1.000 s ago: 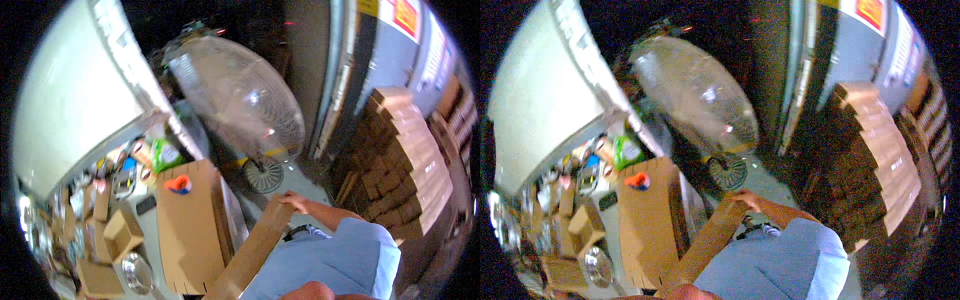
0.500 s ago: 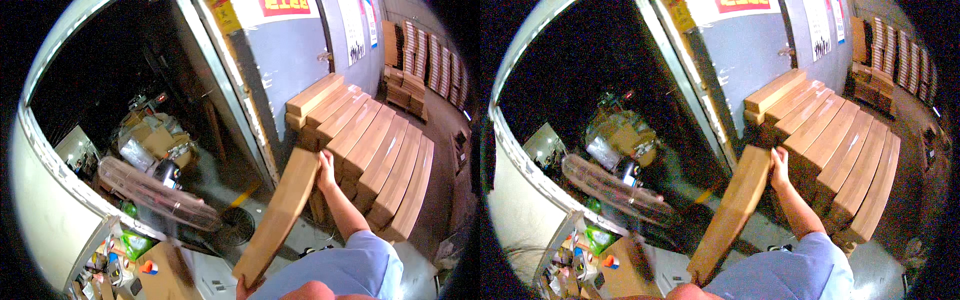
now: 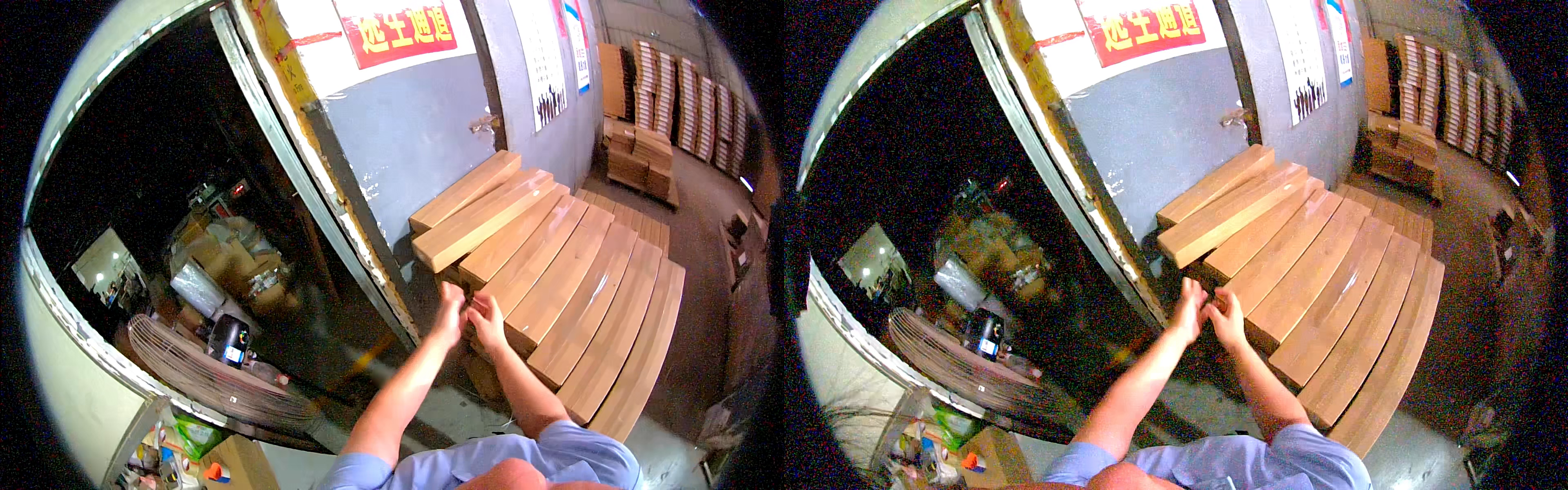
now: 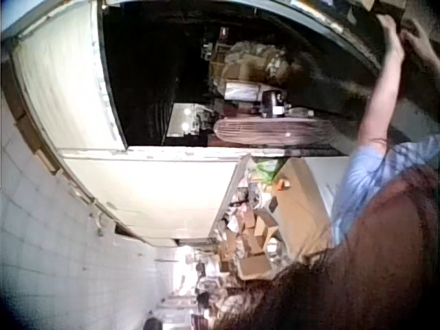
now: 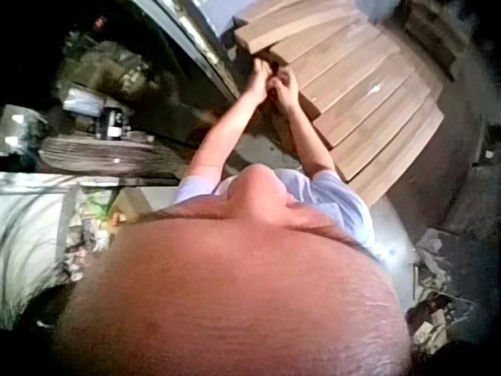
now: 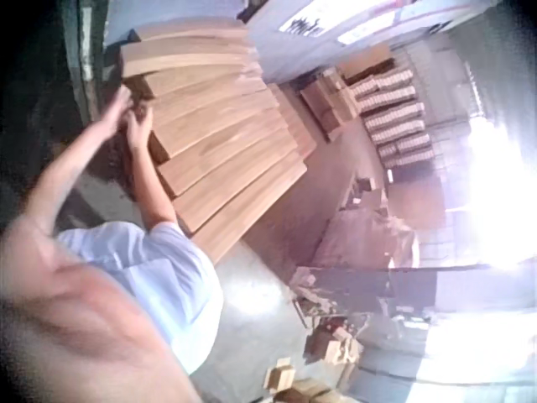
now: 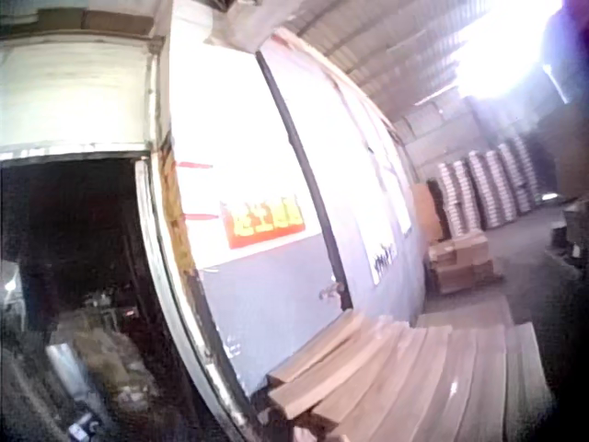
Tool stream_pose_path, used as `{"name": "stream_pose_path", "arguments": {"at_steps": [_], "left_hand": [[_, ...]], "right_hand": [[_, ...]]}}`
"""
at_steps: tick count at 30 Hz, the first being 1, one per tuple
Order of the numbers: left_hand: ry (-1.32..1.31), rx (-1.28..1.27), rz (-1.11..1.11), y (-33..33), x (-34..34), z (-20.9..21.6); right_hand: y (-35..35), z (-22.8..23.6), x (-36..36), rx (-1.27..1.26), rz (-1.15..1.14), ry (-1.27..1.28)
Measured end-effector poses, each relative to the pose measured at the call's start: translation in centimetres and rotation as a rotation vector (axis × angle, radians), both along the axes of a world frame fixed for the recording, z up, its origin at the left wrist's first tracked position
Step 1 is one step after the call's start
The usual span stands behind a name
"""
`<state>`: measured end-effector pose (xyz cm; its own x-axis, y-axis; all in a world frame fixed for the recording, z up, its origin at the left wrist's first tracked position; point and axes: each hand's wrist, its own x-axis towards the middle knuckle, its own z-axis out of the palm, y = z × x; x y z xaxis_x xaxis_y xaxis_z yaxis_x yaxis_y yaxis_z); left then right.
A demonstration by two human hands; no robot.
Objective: The person packages metal drawer slides and small hardware components into a cardboard box, using a tape dispenser to seal the package and moving it aside.
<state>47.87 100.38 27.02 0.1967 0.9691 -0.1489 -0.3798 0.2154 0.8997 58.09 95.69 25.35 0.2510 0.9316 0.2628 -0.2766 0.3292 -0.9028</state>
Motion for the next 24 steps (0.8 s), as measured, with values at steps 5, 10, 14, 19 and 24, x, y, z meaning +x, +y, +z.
{"name": "stream_pose_path", "arguments": {"at_steps": [5,10,14,19,24], "left_hand": [[0.487,0.291,-0.163,-8.4,-4.7,-8.1],[1.001,-0.04,-0.303,-22.4,-22.2,-23.9],[1.823,-0.053,-0.419,-44.3,-31.1,-28.8],[1.477,-0.948,0.681,-71.3,-25.9,-32.2],[0.938,-1.27,1.278,-75.2,-17.7,-34.1]], "right_hand": [[0.5,1.1,-0.6,-0.147,-0.056,-0.127],[7.6,4.5,-2.0,-0.075,-0.3,-0.518],[15.8,4.2,-0.5,0.003,-0.329,-1.032],[28.0,-2.2,4.7,-0.026,0.132,-1.001],[32.4,-4.6,9.7,0.192,0.248,-0.573]]}}
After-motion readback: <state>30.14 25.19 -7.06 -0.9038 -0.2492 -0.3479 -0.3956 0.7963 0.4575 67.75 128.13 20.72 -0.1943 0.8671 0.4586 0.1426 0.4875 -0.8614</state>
